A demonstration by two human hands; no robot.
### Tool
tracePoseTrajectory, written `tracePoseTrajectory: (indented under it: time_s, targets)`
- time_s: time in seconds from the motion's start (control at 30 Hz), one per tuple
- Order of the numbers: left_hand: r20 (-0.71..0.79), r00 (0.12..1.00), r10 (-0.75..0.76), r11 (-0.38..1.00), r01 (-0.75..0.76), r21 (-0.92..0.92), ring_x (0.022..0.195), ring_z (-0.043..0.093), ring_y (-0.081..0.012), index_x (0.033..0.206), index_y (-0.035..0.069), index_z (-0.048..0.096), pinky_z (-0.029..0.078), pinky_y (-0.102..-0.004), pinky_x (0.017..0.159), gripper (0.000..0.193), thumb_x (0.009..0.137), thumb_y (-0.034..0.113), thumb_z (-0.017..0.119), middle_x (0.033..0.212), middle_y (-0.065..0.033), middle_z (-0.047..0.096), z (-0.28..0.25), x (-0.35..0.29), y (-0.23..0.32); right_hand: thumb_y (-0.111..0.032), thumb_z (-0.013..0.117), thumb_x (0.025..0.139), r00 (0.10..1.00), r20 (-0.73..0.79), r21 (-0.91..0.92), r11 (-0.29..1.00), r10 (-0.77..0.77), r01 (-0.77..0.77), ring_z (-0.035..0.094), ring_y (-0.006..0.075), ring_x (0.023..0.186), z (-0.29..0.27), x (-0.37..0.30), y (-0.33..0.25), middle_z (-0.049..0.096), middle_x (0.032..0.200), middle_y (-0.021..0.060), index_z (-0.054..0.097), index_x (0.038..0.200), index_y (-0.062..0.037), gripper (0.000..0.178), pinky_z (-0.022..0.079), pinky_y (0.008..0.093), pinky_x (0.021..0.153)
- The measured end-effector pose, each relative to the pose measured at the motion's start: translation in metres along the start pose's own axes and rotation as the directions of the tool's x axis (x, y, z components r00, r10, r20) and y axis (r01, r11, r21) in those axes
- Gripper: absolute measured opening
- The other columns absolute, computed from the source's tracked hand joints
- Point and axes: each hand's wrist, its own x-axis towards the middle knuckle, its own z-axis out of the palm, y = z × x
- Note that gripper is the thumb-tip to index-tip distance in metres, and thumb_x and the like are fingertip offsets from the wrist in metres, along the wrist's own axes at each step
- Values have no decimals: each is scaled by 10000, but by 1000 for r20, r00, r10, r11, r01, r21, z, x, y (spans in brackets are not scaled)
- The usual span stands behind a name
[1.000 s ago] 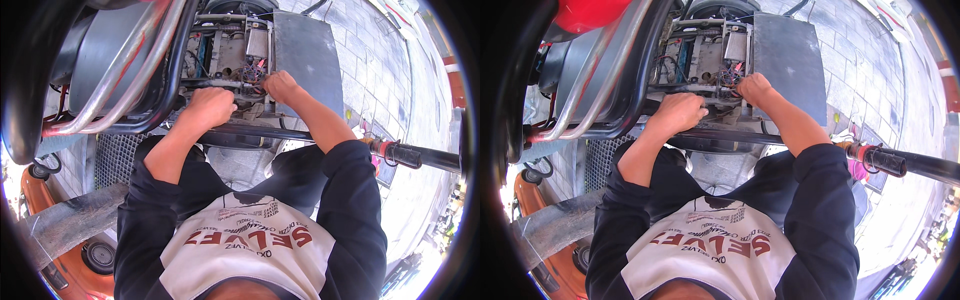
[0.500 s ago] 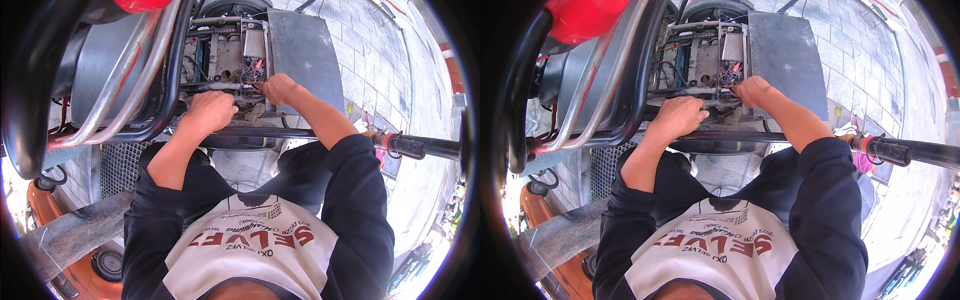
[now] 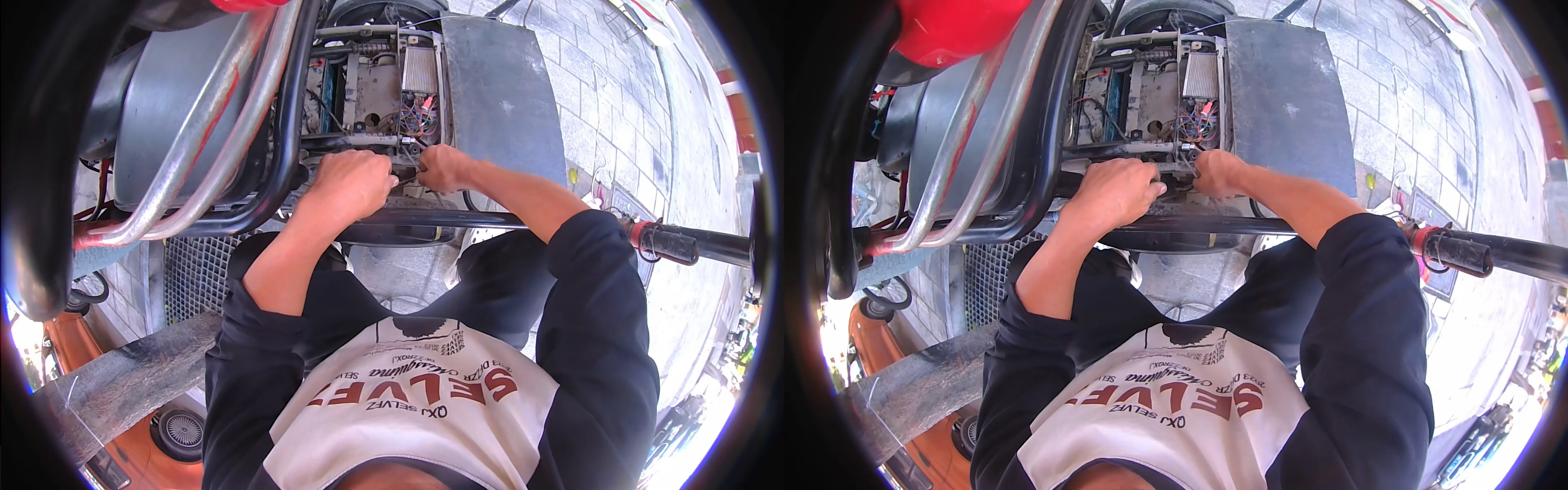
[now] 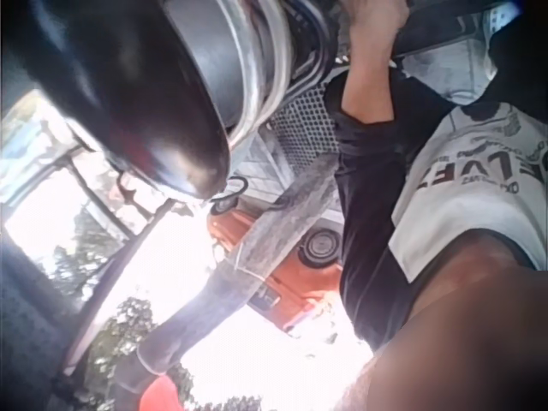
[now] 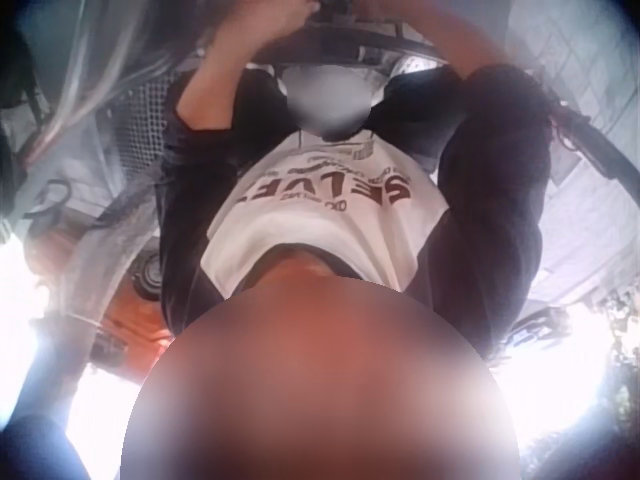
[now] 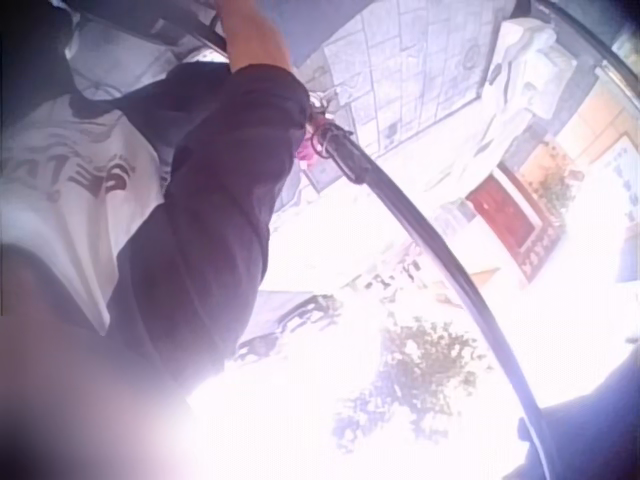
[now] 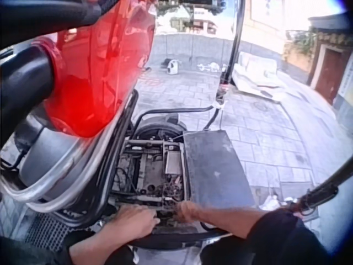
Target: The person works on the exposed wiring and internal components of a red moped's under-seat compartment. They use a screwdriver to adjust connections and manipulate wires within the electrical assembly.
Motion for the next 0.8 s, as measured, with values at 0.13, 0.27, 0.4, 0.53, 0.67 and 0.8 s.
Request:
tracePoseTrajectory:
  time_s: [0.13, 0.27, 0.4, 0.53, 0.67, 0.8]
  targets:
    - [12, 1000, 3, 1000, -3, 3, 1059, 736, -440, 1044, 24, 775, 567, -582, 908, 344, 1025, 353, 674, 1054, -207, 779, 0, 0, 7, -264, 720, 988, 1000, 15, 314, 949, 27, -30, 757, 203, 625, 5, 0, 6, 756, 747, 134, 724, 827, 42, 345, 603, 399, 588]
    - [31, 1000, -2, 1000, 2, 4, 1081, 728, -431, 1044, 25, 773, 558, -572, 925, 355, 1025, 365, 673, 1060, -203, 778, -4, 8, 10, -218, 705, 1014, 978, 158, 372, 910, 134, -184, 758, 208, 614, 2, 6, 1, 760, 756, 137, 729, 966, 60, 284, 614, 349, 540]
    - [43, 999, -15, 1000, 16, -2, 1093, 724, -433, 1048, 21, 773, 555, -570, 932, 366, 1027, 371, 669, 1071, -207, 776, 1, 11, 9, -200, 690, 1022, 977, 150, 313, 930, 151, -192, 778, 207, 656, -21, 0, 1, 762, 777, 141, 715, 1007, 57, 258, 646, 350, 553]
    - [48, 996, -69, 997, 70, -16, 1104, 721, -444, 1056, 15, 775, 556, -567, 941, 387, 1038, 382, 653, 1086, -217, 776, -2, 8, 11, -110, 632, 923, 997, -44, -168, 984, 56, -62, 806, 352, 792, -35, 5, 8, 799, 940, 229, 749, 1049, 24, 218, 662, 453, 715]
    - [56, 996, -69, 997, 71, -27, 1095, 722, -452, 1068, 15, 780, 556, -566, 947, 408, 1048, 395, 633, 1080, -225, 776, 0, 6, 8, -122, 666, 880, 991, -132, -368, 928, -1, -48, 766, 383, 1107, -41, -9, 0, 804, 1112, 191, 803, 1076, -61, 246, 609, 460, 957]
    - [63, 996, -70, 997, 71, -24, 1089, 723, -450, 1077, 18, 782, 556, -564, 949, 428, 1054, 411, 615, 1072, -225, 776, 0, 6, 9, -116, 670, 888, 986, -154, -443, 896, -65, -10, 779, 374, 1065, -41, -5, 11, 809, 1095, 176, 806, 1052, -73, 217, 616, 456, 932]
